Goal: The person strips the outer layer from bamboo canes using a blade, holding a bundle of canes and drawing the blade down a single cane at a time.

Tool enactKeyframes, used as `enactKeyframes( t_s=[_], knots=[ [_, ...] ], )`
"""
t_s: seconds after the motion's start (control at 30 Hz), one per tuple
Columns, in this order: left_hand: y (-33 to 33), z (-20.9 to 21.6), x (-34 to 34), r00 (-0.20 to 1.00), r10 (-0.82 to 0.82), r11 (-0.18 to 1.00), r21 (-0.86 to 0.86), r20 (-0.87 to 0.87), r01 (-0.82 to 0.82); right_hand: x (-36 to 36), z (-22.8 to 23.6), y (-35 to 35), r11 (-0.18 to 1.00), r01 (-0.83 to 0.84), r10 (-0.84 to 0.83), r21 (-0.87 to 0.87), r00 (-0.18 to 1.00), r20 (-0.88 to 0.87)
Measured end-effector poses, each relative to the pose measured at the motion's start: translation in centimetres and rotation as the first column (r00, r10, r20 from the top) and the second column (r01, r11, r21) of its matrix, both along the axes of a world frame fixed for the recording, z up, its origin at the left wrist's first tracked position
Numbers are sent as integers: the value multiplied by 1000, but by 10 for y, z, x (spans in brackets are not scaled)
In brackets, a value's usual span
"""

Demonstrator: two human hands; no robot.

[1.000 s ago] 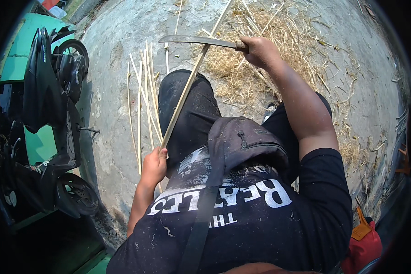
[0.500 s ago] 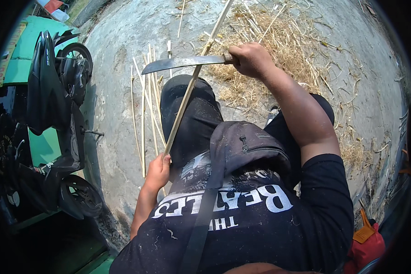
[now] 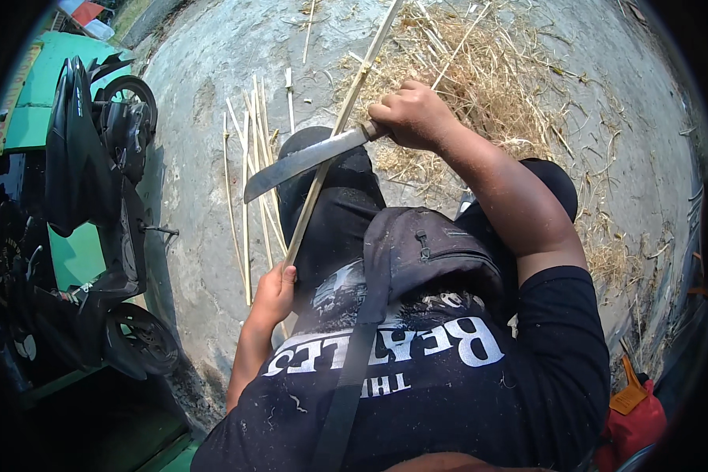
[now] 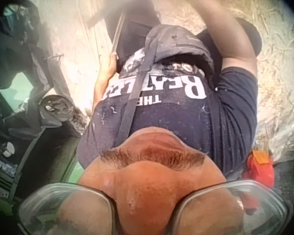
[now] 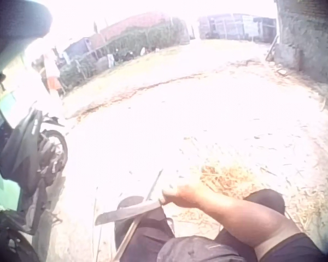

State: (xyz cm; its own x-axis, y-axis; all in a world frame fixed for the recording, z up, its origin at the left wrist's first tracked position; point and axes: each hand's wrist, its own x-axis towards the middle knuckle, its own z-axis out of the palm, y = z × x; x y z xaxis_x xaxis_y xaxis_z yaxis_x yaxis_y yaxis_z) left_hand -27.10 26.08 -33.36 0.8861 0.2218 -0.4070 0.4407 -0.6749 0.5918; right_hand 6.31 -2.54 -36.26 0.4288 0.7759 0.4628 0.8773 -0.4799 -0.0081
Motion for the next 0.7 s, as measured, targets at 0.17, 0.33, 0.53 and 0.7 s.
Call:
enactKeyframes(
  t_s=[0.17, 0.33, 0.53, 0.7],
  knots=[
    [0, 13, -3, 1000, -18, 1000, 8, -24, 18, 39, -24, -37, 914, 395, -336, 91, 865, -373],
    [6, 11, -4, 1000, 1, 999, -41, -25, -2, 28, -13, -28, 921, 359, -312, 150, 912, -265],
    [6, 11, -4, 1000, -10, 998, -57, 13, 10, 9, -12, -4, 999, -13, 11, 37, 999, 46],
    [16, 27, -5, 998, -7, 999, -53, -68, 4, 45, -23, -52, 909, 415, -394, 31, 882, -257]
  ],
)
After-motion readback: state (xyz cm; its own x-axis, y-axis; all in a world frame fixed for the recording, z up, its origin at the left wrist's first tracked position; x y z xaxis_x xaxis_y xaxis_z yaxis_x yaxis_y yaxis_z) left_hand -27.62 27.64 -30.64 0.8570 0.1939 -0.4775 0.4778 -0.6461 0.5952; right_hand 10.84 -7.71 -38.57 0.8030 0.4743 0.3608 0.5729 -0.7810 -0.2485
